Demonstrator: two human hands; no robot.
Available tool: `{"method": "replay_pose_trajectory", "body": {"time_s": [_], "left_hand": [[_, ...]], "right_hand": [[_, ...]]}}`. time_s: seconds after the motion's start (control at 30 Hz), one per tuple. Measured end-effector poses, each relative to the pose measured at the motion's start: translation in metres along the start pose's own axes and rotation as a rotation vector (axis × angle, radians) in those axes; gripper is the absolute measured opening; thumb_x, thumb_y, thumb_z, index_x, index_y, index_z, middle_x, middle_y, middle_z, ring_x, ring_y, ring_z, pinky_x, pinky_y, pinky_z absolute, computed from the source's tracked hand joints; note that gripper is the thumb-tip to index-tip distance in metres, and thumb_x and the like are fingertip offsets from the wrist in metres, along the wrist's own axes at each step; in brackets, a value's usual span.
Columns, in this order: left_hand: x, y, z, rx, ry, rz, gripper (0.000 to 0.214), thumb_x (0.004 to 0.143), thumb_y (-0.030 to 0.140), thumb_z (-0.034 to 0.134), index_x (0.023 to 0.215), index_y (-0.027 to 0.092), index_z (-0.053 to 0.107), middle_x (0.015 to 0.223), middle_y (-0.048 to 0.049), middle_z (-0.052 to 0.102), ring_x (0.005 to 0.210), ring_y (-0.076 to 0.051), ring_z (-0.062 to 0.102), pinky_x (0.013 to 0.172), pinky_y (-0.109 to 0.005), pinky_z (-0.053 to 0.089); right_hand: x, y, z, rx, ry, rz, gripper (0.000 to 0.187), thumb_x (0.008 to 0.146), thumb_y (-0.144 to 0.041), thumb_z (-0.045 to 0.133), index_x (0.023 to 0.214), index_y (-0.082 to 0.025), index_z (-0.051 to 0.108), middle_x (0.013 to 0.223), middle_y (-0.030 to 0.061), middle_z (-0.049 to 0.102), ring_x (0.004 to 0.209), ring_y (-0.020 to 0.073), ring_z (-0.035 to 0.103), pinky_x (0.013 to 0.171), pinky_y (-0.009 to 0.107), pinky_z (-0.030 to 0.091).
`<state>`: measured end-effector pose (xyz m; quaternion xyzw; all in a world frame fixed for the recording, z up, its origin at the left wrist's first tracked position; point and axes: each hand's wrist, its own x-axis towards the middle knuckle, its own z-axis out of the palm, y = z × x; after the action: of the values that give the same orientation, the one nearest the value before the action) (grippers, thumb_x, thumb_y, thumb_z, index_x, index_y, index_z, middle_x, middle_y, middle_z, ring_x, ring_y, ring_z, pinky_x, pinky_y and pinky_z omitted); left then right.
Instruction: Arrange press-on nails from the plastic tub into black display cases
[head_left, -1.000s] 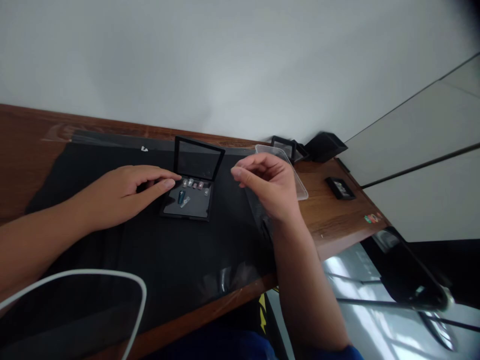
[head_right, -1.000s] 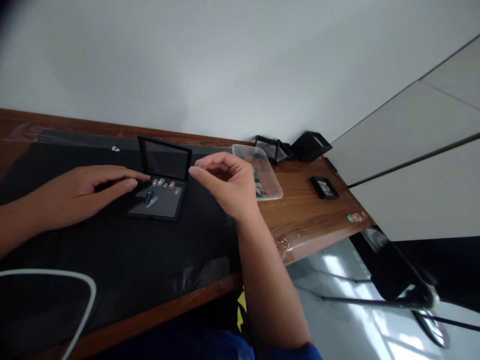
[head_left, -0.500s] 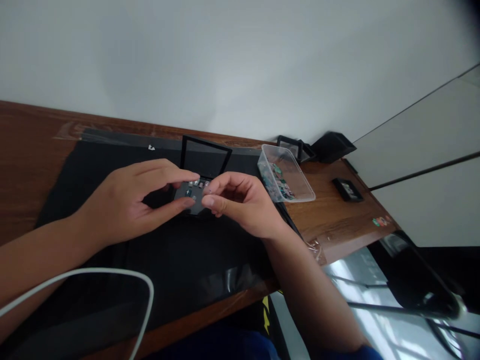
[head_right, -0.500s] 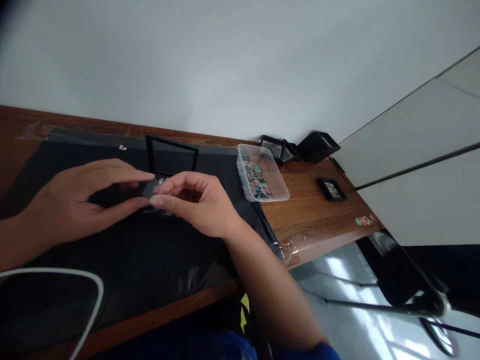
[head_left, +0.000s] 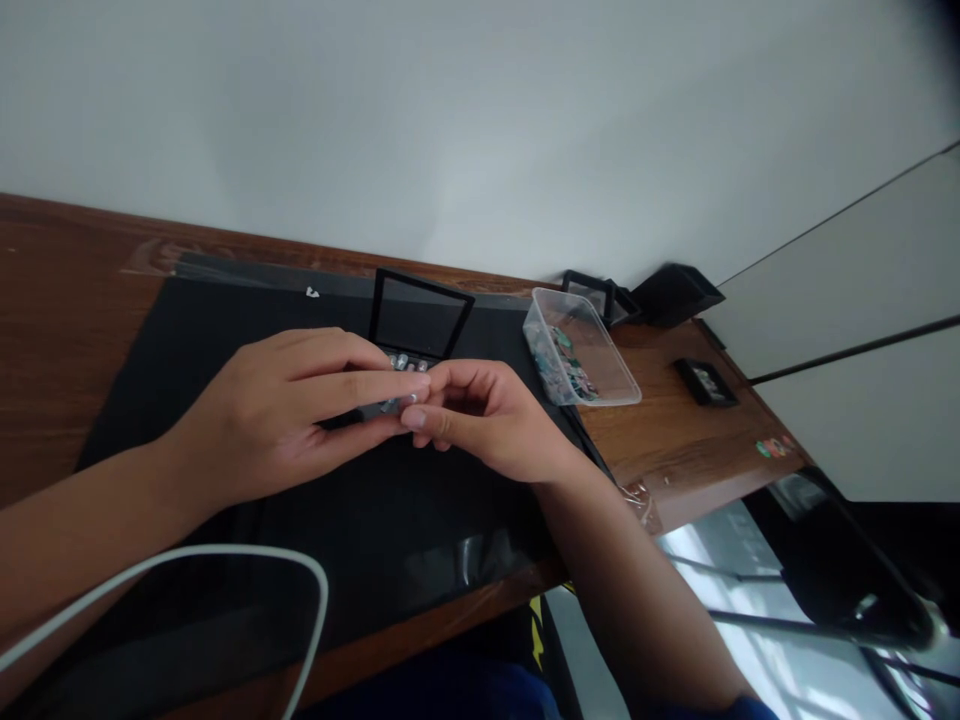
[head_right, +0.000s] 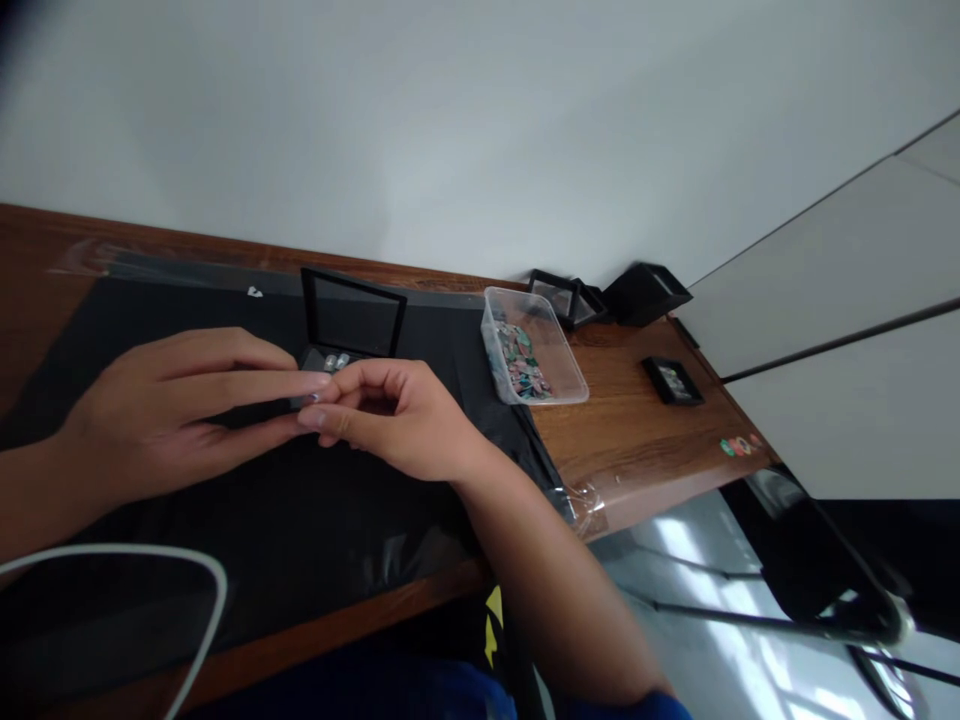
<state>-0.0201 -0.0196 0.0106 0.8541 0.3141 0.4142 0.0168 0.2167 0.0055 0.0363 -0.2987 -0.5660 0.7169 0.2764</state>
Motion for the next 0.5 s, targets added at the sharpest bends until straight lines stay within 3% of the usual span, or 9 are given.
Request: {"method": "replay_pose_trajectory", "body": {"time_s": [0.17,0.37,0.5], "left_hand": [[-0.0018,-0.0049,0.0041,0.024,0.057,0.059,0.027,0.104,0.027,0.075,0.13,0.036,0.075,0.108,-0.0015,0.081,0.094,-0.02,0.079,0.083,-0.032,0.062],[0.0017,-0.0019,0.0043,0.034,0.093,0.09,0.022,0.102,0.02,0.077,0.123,0.027,0.075,0.103,-0.003,0.08,0.089,-0.018,0.077,0.08,-0.031,0.062],[0.0038,0.0005,0.0048,0.007,0.124,0.075,0.02,0.102,0.019,0.078,0.119,0.028,0.075,0.103,-0.0014,0.079,0.087,-0.016,0.077,0.078,-0.029,0.062]], "right_hand": [[-0.0002,-0.0002,0.0001,-0.021,0.016,0.053,0.04,0.073,-0.039,0.102,0.089,-0.018,0.072,0.071,-0.0045,0.073,0.063,0.0065,0.062,0.057,0.017,0.048],[-0.0014,0.0009,-0.0011,-0.01,0.016,0.075,0.037,0.074,-0.034,0.101,0.092,-0.018,0.073,0.072,-0.0046,0.073,0.063,0.0066,0.061,0.056,0.016,0.048],[-0.0012,0.001,-0.0012,0.008,0.021,0.079,0.036,0.074,-0.032,0.101,0.091,-0.018,0.073,0.072,-0.0047,0.073,0.064,0.0061,0.062,0.058,0.016,0.049]]}}
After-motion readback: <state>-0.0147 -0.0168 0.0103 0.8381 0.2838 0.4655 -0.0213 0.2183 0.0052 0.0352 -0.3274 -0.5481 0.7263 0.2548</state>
